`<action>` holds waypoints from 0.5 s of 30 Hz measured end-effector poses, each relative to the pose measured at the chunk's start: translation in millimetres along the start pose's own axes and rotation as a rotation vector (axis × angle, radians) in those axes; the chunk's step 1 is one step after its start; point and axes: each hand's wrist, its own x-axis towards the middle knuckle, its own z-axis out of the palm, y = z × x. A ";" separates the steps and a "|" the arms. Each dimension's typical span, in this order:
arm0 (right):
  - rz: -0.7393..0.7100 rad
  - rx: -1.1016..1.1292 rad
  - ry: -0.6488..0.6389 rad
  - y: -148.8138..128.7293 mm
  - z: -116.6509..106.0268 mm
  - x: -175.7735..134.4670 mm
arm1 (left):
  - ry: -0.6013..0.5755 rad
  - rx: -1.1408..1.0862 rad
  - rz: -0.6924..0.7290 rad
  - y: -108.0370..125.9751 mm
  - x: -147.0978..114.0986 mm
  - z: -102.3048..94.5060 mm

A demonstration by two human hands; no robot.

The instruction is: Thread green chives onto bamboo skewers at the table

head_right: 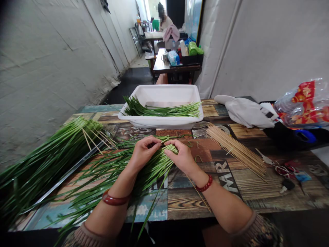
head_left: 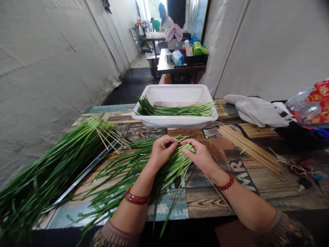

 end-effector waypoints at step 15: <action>-0.045 -0.051 -0.022 -5.6 -0.9 -0.2 | -0.017 -0.075 -0.044 -2.5 -0.6 0.6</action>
